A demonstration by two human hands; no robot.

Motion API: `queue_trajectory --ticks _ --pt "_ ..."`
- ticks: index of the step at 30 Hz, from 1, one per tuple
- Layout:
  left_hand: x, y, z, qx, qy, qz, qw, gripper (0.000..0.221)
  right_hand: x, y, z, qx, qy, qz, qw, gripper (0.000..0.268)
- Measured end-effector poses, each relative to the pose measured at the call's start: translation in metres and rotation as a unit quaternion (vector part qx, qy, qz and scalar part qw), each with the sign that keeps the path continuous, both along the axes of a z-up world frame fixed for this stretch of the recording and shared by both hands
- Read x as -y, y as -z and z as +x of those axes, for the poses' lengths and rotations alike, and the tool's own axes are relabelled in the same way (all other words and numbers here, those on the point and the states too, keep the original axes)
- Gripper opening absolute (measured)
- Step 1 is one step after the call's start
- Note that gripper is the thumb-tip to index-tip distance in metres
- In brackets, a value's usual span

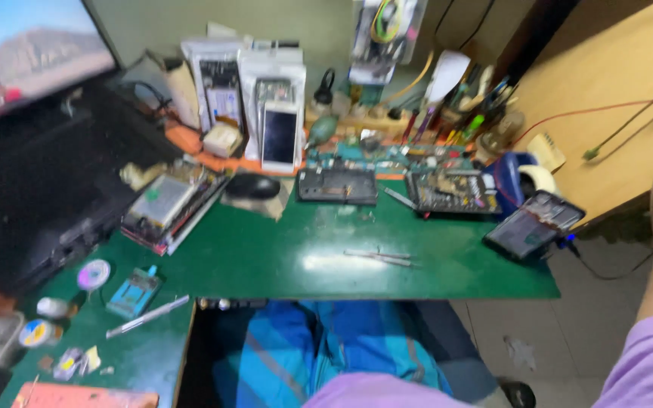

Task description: Scraping the surface of a printed circuit board (PCB) using a precision blade or scalpel to prepare it for repair.

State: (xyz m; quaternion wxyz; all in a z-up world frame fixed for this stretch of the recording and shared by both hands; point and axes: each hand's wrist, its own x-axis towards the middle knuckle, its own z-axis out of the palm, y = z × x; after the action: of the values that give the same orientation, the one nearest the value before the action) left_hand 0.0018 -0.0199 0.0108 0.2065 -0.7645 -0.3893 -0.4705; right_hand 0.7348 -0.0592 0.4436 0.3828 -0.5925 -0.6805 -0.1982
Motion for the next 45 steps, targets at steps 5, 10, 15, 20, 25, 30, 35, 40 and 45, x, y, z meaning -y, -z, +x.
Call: queue_trajectory --ticks 5,10,15,20,25,30,35,40,45 --pt "0.115 -0.087 -0.004 -0.050 -0.077 -0.121 0.988 0.045 0.007 0.120 -0.118 0.160 -0.052 -0.207 0.964 0.013" --pt "0.124 -0.160 0.034 -0.253 -0.070 -0.086 0.961 0.013 0.011 0.247 -0.120 0.311 -0.019 -0.377 0.872 0.055" --pt "0.131 -0.123 0.027 -0.039 -0.112 -0.139 0.983 0.044 0.008 0.283 -0.119 0.266 -0.001 -0.390 0.882 0.022" --pt "0.136 -0.124 0.025 0.009 -0.127 -0.193 0.973 0.059 -0.004 0.290 -0.164 0.292 -0.050 -0.310 0.903 0.014" --pt "0.140 -0.131 0.022 0.080 -0.073 -0.228 0.968 0.072 -0.057 0.315 -0.239 0.295 -0.133 -0.235 0.917 0.019" --pt "0.141 -0.121 0.012 0.103 -0.035 -0.297 0.949 0.094 -0.116 0.327 -0.301 0.423 -0.079 -0.117 0.895 0.021" --pt "0.142 -0.144 0.021 0.251 -0.052 -0.303 0.918 0.044 -0.101 0.306 -0.372 0.335 -0.210 -0.003 0.918 0.030" --pt "0.132 -0.140 0.018 0.647 0.107 -0.412 0.633 0.047 -0.100 0.335 -0.373 0.206 -0.371 -0.049 0.904 0.021" --pt "0.131 -0.124 0.013 0.740 0.171 -0.415 0.501 0.042 -0.107 0.338 -0.361 0.124 -0.396 -0.090 0.905 0.020"
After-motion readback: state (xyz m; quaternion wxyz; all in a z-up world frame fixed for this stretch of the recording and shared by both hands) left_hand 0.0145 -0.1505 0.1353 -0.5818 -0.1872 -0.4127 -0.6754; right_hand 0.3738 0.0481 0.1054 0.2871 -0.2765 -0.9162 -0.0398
